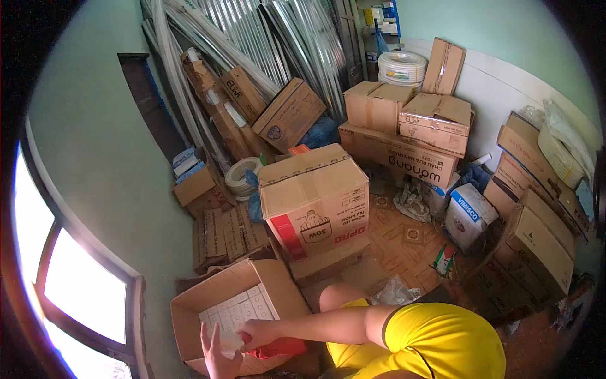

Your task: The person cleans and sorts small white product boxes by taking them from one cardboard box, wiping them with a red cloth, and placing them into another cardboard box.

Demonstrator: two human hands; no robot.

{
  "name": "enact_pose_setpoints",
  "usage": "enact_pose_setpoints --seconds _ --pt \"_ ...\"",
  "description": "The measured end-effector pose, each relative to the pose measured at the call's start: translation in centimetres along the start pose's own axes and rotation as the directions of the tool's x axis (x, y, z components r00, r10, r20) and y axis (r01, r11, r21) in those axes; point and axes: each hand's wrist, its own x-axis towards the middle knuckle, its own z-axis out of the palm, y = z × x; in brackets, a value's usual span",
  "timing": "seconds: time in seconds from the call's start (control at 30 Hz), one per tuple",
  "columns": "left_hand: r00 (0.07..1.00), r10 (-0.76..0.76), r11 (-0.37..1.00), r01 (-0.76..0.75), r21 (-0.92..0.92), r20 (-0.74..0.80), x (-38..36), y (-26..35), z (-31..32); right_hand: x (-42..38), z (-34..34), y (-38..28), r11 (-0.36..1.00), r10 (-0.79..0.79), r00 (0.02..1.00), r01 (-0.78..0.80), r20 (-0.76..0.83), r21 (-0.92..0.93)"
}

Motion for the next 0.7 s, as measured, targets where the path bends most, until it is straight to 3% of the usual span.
enact_pose_setpoints --seconds 0.13,0.2,0.23,0.27,0.3,0.33,0.37,0.43,0.47,0.5,0.57,0.63,0.7 --pt "0.994 -0.012 0.998 0.005 0.064 0.109 0.8 0.1 -0.6 -0.1 -0.1 -1.3 0.998 -0.048 0.995 0.051 -0.083 0.032" --pt "0.990 -0.056 0.991 0.039 0.128 0.132 -0.5 0.0 -1.6 -0.6 -0.8 -2.7 0.940 0.089 0.994 -0.103 0.058 0.325" --pt "0.979 -0.120 0.984 0.095 0.150 0.166 -0.1 1.4 -2.1 0.0 0.5 -1.2 0.733 0.131 0.982 -0.189 0.137 0.653" --pt "0.959 -0.206 0.969 0.171 0.180 0.196 0.4 2.7 -2.8 1.3 1.9 2.0 0.876 0.024 0.998 0.004 -0.052 0.482" --pt "0.964 -0.223 0.969 0.203 0.139 0.147 0.4 2.8 -2.6 1.1 1.5 1.4 0.896 0.139 0.990 -0.132 0.016 0.425" --pt "0.966 -0.227 0.968 0.210 0.137 0.126 0.3 2.9 -2.6 0.9 1.2 0.3 0.923 0.178 0.984 -0.160 -0.019 0.349" --pt "0.960 -0.237 0.964 0.214 0.156 0.148 0.2 2.8 -2.9 0.5 1.0 -0.5 0.802 0.261 0.958 -0.282 0.116 0.526" --pt "0.946 -0.266 0.960 0.242 0.141 0.187 0.0 1.1 -3.2 0.8 -0.2 -2.1 0.906 0.187 0.975 -0.218 0.119 0.364" --pt "0.947 -0.265 0.959 0.240 0.151 0.179 -0.5 -0.2 -3.5 1.3 0.1 -0.2 0.873 0.189 0.966 -0.248 0.177 0.420" --pt "0.952 -0.271 0.955 0.248 0.162 0.144 -1.3 -0.8 -4.7 1.1 -0.1 -2.8 0.892 0.162 0.978 -0.203 0.135 0.404" --pt "0.935 -0.329 0.911 0.278 0.304 0.132 -2.5 -4.5 -6.5 1.6 -0.9 -2.1 0.932 0.159 0.980 -0.188 0.115 0.310" --pt "0.865 -0.486 0.786 0.369 0.496 0.126 -4.4 -7.5 -9.5 2.0 -1.5 -1.5 0.985 0.043 0.994 -0.059 0.097 0.162" --pt "0.774 -0.621 0.665 0.439 0.604 0.122 -7.5 -10.9 -12.2 1.9 -0.7 -1.2 0.967 0.052 0.994 -0.075 0.100 0.243"
